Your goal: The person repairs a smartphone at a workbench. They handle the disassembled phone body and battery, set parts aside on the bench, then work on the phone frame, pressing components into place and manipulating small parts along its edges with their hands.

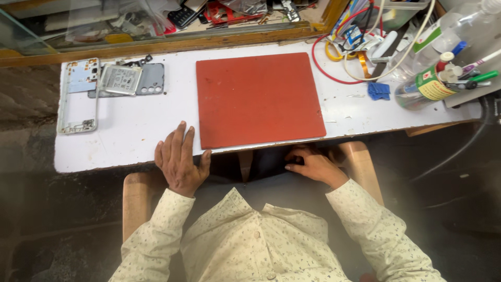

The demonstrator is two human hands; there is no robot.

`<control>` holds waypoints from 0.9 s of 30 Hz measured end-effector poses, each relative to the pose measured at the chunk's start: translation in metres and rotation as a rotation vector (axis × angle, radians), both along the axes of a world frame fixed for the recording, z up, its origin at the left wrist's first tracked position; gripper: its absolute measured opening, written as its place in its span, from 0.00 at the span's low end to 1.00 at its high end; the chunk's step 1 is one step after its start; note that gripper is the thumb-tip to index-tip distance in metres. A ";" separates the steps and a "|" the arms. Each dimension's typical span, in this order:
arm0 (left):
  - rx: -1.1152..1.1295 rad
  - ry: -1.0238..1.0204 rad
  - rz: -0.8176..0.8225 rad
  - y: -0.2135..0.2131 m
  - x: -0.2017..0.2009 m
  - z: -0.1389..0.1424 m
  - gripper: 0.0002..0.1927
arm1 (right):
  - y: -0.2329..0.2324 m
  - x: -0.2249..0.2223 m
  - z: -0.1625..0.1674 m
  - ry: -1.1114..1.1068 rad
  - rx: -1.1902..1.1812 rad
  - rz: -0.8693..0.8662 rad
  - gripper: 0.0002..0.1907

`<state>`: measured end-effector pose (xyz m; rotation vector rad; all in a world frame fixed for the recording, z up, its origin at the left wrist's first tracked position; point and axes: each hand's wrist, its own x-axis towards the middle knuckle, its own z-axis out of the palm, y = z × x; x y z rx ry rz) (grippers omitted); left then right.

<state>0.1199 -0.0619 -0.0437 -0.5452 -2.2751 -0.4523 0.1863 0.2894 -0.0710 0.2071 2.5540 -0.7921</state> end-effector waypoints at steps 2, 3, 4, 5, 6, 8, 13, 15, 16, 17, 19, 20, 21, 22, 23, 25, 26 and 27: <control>-0.008 -0.004 -0.002 -0.002 0.000 0.001 0.30 | -0.005 0.000 -0.006 0.057 -0.015 0.036 0.23; -0.012 0.000 0.002 -0.003 0.000 0.001 0.30 | -0.006 0.000 -0.009 0.086 -0.023 0.055 0.23; -0.015 0.005 0.005 -0.003 -0.001 0.001 0.30 | -0.007 0.000 -0.010 0.086 -0.025 0.061 0.24; -0.018 0.011 0.009 -0.003 -0.001 0.002 0.30 | -0.008 -0.001 -0.011 0.086 -0.026 0.067 0.24; -0.018 0.012 0.011 -0.004 -0.001 0.002 0.30 | -0.008 -0.001 -0.012 0.089 -0.026 0.071 0.24; -0.018 0.010 0.012 -0.005 -0.001 0.002 0.30 | -0.009 -0.003 -0.012 0.115 -0.009 0.100 0.23; -0.041 0.019 0.007 -0.008 -0.002 0.002 0.28 | -0.016 -0.003 -0.007 0.176 0.009 0.112 0.21; -0.049 0.014 0.001 -0.009 -0.002 0.002 0.28 | -0.022 -0.001 0.000 0.252 -0.012 0.112 0.17; -0.052 0.011 0.002 -0.010 -0.002 0.001 0.27 | -0.024 0.001 0.004 0.347 -0.108 0.168 0.14; -0.056 0.007 0.004 -0.010 -0.002 0.001 0.27 | -0.027 0.004 0.010 0.442 -0.205 0.223 0.11; -0.065 0.019 0.011 -0.010 -0.003 0.000 0.27 | -0.030 0.009 0.022 0.722 -0.279 0.302 0.07; -0.069 0.024 0.016 -0.010 -0.003 -0.001 0.27 | -0.032 0.012 0.028 0.906 -0.254 0.327 0.07; -0.065 0.023 0.016 -0.011 -0.003 -0.001 0.27 | -0.033 0.014 0.034 1.089 -0.227 0.351 0.07; -0.060 0.020 0.016 -0.011 -0.004 -0.002 0.27 | -0.030 0.017 0.041 1.166 -0.133 0.285 0.06; -0.056 0.018 0.016 -0.011 -0.004 -0.002 0.27 | -0.025 0.020 0.049 1.241 -0.038 0.218 0.05; -0.054 0.021 0.009 -0.011 -0.005 -0.002 0.26 | -0.017 0.020 0.061 1.322 0.159 0.034 0.06; -0.054 0.022 0.007 -0.012 -0.005 -0.001 0.26 | -0.014 0.019 0.065 1.324 0.256 -0.082 0.07; -0.051 0.024 0.007 -0.013 -0.005 -0.001 0.26 | -0.013 0.017 0.068 1.308 0.229 -0.103 0.11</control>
